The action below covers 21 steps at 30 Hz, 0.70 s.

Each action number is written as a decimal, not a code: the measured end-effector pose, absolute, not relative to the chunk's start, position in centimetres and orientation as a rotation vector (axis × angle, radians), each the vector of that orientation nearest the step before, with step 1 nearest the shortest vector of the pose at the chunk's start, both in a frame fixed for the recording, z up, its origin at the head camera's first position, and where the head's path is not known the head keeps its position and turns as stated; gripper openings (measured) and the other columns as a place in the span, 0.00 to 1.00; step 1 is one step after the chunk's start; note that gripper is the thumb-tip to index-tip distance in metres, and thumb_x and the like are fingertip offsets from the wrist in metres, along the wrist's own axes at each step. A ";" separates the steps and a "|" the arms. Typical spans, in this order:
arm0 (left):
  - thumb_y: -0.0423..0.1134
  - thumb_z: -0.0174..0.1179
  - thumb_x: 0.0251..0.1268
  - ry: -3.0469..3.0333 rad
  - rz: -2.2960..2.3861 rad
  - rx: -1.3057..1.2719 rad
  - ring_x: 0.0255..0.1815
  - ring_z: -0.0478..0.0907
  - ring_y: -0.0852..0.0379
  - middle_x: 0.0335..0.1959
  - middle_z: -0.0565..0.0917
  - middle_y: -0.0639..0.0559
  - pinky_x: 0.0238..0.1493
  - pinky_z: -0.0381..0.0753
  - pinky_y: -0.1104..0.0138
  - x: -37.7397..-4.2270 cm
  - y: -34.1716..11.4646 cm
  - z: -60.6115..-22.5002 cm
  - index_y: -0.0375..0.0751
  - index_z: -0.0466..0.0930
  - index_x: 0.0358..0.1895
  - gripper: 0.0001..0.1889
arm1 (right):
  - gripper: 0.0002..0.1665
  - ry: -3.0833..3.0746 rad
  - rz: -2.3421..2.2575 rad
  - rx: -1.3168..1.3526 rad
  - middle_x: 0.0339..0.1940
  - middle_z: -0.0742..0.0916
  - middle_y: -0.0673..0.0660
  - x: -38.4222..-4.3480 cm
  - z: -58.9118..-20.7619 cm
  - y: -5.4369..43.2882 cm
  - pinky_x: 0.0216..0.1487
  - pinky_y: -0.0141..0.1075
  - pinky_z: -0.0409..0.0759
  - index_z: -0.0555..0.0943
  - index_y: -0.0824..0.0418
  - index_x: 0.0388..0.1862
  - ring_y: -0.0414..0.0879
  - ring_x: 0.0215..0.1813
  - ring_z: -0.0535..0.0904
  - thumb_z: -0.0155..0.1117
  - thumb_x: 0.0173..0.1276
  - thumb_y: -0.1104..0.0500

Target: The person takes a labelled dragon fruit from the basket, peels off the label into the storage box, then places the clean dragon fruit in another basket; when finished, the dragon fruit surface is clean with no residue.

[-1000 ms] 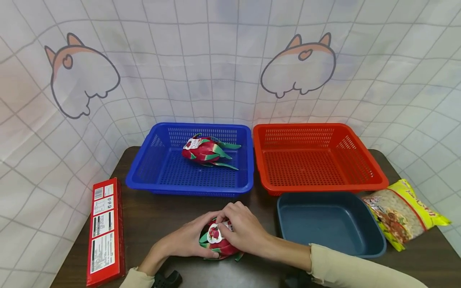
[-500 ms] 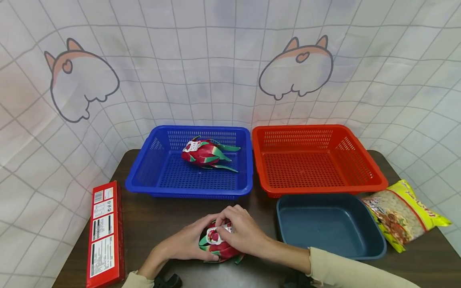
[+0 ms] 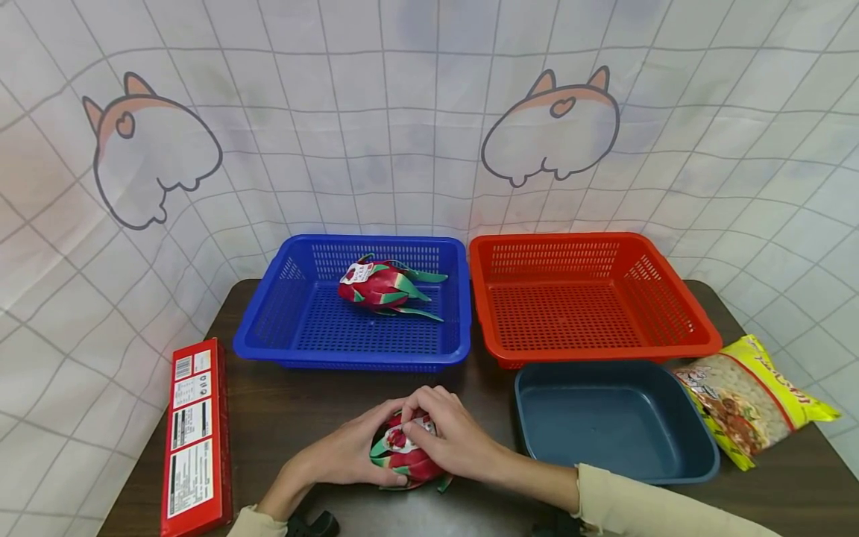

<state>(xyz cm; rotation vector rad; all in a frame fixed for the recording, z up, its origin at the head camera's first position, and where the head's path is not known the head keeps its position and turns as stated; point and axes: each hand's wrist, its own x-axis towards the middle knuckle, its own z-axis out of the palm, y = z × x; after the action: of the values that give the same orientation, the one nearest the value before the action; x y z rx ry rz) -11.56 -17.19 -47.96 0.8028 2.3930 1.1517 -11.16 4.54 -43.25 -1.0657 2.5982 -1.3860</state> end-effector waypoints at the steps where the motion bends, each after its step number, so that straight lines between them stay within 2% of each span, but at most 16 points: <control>1: 0.62 0.71 0.48 2.392 1.152 0.802 0.56 0.73 0.62 0.61 0.70 0.63 0.53 0.78 0.69 -11.6 -17.2 -48.0 0.72 0.52 0.70 0.46 | 0.04 2.593 -1.379 -1.066 0.35 0.81 0.46 -11.1 -43.2 4.6 0.48 0.33 0.67 0.75 0.51 0.36 0.38 0.39 0.70 0.59 0.66 0.61; 5: 0.62 0.71 0.48 2.383 1.167 0.811 0.56 0.73 0.62 0.61 0.70 0.64 0.54 0.78 0.70 -11.6 -17.2 -48.0 0.71 0.53 0.70 0.46 | 0.00 2.555 -1.371 -1.036 0.33 0.81 0.47 -11.2 -43.0 4.6 0.46 0.33 0.66 0.76 0.53 0.37 0.36 0.38 0.69 0.57 0.69 0.58; 10: 0.61 0.71 0.47 2.400 1.176 0.847 0.57 0.72 0.63 0.62 0.70 0.65 0.56 0.77 0.69 -11.6 -17.2 -48.0 0.70 0.55 0.69 0.45 | 0.03 2.515 -1.366 -0.978 0.31 0.79 0.47 -11.4 -42.8 4.6 0.42 0.30 0.66 0.76 0.52 0.37 0.34 0.36 0.68 0.58 0.71 0.55; 21: 0.61 0.72 0.47 2.406 1.173 0.881 0.58 0.72 0.64 0.62 0.70 0.65 0.57 0.77 0.70 -11.6 -17.1 -48.1 0.70 0.57 0.68 0.44 | 0.03 2.477 -1.394 -0.907 0.27 0.76 0.47 -11.3 -42.8 4.7 0.38 0.27 0.67 0.76 0.52 0.37 0.33 0.33 0.68 0.60 0.70 0.55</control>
<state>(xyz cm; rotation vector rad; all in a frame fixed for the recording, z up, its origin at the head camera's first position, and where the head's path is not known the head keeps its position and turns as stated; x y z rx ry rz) -11.63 -17.10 -48.13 0.8814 2.4057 1.1725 -11.35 4.71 -42.81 -0.9068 2.4768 -1.3940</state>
